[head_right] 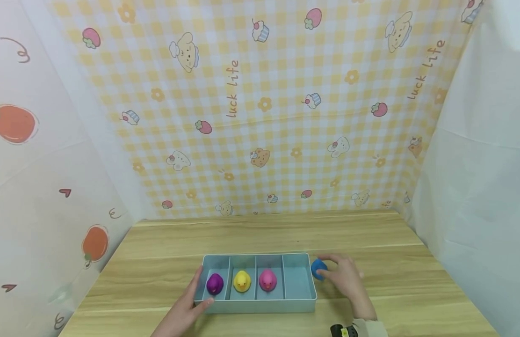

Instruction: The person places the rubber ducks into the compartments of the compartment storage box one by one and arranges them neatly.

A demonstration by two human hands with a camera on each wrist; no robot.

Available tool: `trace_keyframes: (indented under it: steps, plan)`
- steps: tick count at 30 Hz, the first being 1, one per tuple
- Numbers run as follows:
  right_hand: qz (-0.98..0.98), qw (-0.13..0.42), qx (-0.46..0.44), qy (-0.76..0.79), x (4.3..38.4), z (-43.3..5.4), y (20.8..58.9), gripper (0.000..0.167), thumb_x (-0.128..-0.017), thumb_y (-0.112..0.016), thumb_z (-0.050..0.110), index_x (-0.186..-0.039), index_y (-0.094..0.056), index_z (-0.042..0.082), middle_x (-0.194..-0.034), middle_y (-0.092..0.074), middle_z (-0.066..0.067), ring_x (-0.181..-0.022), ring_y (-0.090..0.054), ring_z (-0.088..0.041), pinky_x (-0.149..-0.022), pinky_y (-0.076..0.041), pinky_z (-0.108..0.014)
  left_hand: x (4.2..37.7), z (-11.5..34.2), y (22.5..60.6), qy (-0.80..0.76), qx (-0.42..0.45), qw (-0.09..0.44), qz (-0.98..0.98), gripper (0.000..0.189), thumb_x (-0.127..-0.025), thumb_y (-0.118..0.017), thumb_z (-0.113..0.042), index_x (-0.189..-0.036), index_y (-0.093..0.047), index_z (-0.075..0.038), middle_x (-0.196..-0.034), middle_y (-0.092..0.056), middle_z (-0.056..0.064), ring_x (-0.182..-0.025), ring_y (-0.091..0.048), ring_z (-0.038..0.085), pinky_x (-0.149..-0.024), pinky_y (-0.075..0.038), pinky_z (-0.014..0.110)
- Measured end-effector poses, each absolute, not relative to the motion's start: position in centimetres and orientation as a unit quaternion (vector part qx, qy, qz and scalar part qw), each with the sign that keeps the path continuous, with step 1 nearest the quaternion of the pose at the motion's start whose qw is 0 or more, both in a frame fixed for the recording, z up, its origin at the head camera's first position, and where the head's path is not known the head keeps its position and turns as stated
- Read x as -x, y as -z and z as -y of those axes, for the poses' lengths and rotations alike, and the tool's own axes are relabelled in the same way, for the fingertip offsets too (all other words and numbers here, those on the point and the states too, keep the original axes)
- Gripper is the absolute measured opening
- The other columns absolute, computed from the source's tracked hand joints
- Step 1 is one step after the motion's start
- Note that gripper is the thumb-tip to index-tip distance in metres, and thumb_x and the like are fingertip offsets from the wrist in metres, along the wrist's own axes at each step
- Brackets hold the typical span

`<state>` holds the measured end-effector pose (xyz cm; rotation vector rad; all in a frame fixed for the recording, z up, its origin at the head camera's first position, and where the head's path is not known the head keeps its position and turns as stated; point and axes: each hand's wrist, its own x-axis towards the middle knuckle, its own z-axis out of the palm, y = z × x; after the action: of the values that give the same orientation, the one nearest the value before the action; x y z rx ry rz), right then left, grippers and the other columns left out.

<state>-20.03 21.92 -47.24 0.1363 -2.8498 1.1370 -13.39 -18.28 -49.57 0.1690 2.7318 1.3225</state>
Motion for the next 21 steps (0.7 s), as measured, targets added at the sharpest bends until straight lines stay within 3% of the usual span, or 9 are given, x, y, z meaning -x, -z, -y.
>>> trace_keyframes:
  steps: [3, 5, 6, 8, 9, 12, 21]
  plan:
    - [0.925, 0.016, -0.034, -0.377, 20.1, -22.2, 47.7, 0.043, -0.080, -0.076, 0.019, -0.120, -0.066, 0.008, -0.058, -0.052, -0.001, -0.040, -0.025, -0.004, -0.040, -0.023, -0.016, 13.3, 18.3, 49.6, -0.434, -0.059, 0.047, -0.898, 0.088, -0.091, -0.060, -0.043, -0.154, -0.009, -0.009, -0.154, -0.017, 0.029, -0.136, -0.024, 0.053, -0.105, -0.027, 0.069]
    - [0.927, 0.015, -0.035, -0.374, 20.2, -22.3, 48.0, 0.046, -0.080, -0.077, 0.021, -0.122, -0.064, 0.008, -0.079, -0.068, -0.009, -0.044, -0.031, -0.008, -0.047, -0.028, -0.021, 13.3, 18.3, 49.7, -0.434, -0.060, 0.044, -0.898, 0.088, -0.091, -0.060, -0.042, -0.154, -0.009, -0.009, -0.154, -0.018, 0.030, -0.136, -0.025, 0.053, -0.105, -0.027, 0.069]
    - [0.929, 0.018, -0.037, -0.369, 20.2, -22.4, 48.2, 0.047, -0.079, -0.077, 0.022, -0.123, -0.064, 0.009, -0.090, -0.070, -0.013, -0.049, -0.042, -0.012, -0.052, -0.034, -0.025, 13.4, 18.3, 49.7, -0.433, -0.060, 0.044, -0.899, 0.088, -0.091, -0.060, -0.043, -0.154, -0.009, -0.009, -0.154, -0.018, 0.030, -0.136, -0.025, 0.053, -0.105, -0.027, 0.069]
    - [0.932, 0.021, -0.044, -0.360, 20.2, -22.5, 48.4, 0.049, -0.079, -0.078, 0.024, -0.124, -0.063, 0.009, -0.117, -0.067, -0.018, -0.071, -0.060, -0.026, -0.066, -0.044, -0.037, 13.4, 18.3, 49.7, -0.431, -0.057, 0.047, -0.899, 0.088, -0.091, -0.060, -0.043, -0.154, -0.009, -0.009, -0.154, -0.018, 0.030, -0.136, -0.025, 0.053, -0.105, -0.027, 0.069]
    - [0.932, 0.022, -0.047, -0.358, 20.3, -22.6, 48.6, 0.050, -0.078, -0.078, 0.024, -0.124, -0.063, 0.009, -0.125, -0.063, -0.019, -0.086, -0.063, -0.035, -0.073, -0.045, -0.045, 13.4, 18.3, 49.7, -0.431, -0.055, 0.049, -0.899, 0.088, -0.091, -0.060, -0.044, -0.154, -0.008, -0.010, -0.154, -0.018, 0.029, -0.136, -0.025, 0.053, -0.105, -0.027, 0.069]
    - [0.932, 0.018, -0.054, -0.357, 20.3, -22.7, 48.9, 0.052, -0.078, -0.079, 0.024, -0.124, -0.063, 0.007, -0.129, -0.060, -0.020, -0.121, -0.050, -0.047, -0.089, -0.041, -0.065, 13.5, 18.3, 49.8, -0.430, -0.048, 0.054, -0.900, 0.088, -0.091, -0.059, -0.045, -0.155, -0.008, -0.012, -0.154, -0.018, 0.029, -0.136, -0.025, 0.053, -0.106, -0.027, 0.069]
    - [0.936, -0.003, -0.030, -0.352, 20.3, -22.6, 49.3, 0.049, -0.078, -0.079, 0.023, -0.123, -0.064, 0.011, -0.130, -0.057, -0.025, -0.122, -0.045, -0.054, -0.083, -0.033, -0.068, 13.4, 18.3, 49.7, -0.432, -0.056, 0.047, -0.899, 0.088, -0.091, -0.060, -0.043, -0.155, -0.008, -0.011, -0.154, -0.018, 0.029, -0.136, -0.025, 0.053, -0.106, -0.026, 0.069]
